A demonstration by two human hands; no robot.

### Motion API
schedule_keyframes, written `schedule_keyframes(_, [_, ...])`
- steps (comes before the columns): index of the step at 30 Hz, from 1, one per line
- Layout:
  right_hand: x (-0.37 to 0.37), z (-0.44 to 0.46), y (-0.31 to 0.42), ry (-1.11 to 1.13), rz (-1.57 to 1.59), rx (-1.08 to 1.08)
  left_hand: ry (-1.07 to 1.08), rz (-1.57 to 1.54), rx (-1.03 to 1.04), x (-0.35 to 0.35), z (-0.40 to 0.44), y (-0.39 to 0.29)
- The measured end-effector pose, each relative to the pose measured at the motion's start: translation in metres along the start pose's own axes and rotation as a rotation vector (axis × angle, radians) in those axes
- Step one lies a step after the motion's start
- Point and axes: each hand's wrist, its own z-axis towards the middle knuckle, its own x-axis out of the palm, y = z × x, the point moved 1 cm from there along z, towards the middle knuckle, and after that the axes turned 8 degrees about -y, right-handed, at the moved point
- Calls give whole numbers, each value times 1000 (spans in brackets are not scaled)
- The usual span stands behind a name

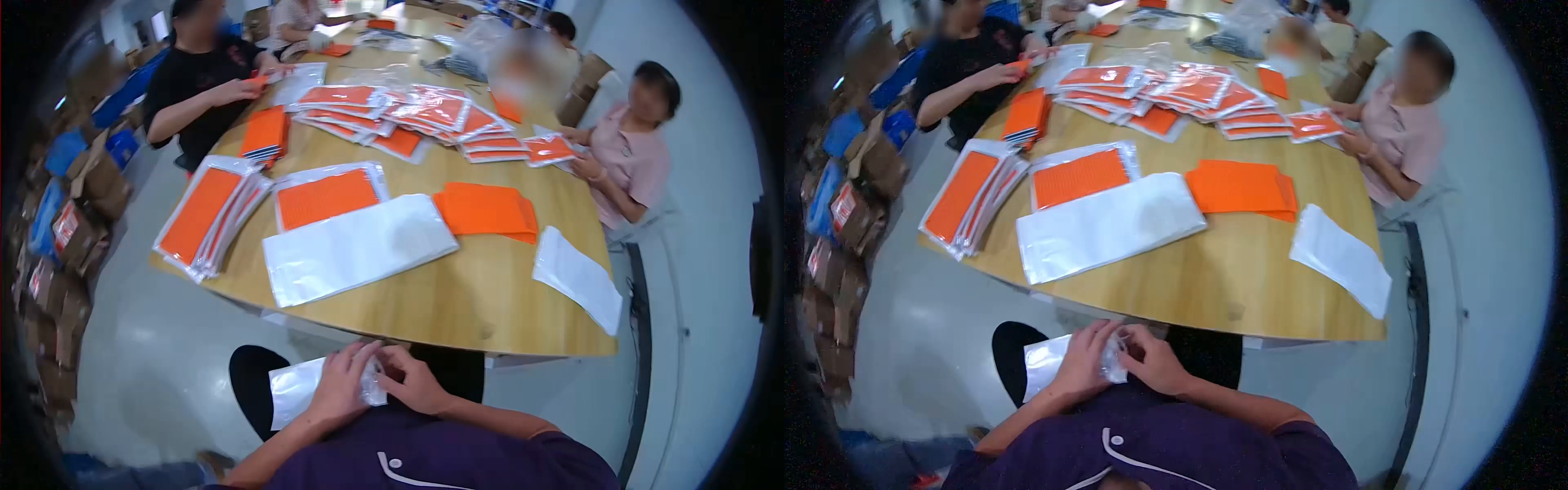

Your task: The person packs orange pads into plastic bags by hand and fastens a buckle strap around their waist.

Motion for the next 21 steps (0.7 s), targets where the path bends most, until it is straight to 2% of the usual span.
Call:
schedule_keyframes(2, [1,2,-2,-100,71,-61,5,52,42,0,0,-1])
schedule_keyframes(3, [1,2,-2,-77,77,-68,-7,64,24,0,-1,0])
schedule_keyframes(8, [-2,3,7,-33,-178,-257,-18,177,57,2,-1,1])
schedule_keyframes(13, [-7,6,25,56,-284,-218,12,225,104,0,0,-3])
schedule_keyframes(17, [-13,11,39,229,-291,133,59,229,69,7,1,-2])
schedule_keyframes(18, [-13,9,36,232,-290,140,64,226,64,9,-2,-4])
schedule_keyframes(21, [-13,18,13,293,496,420,32,137,99,10,2,-5])
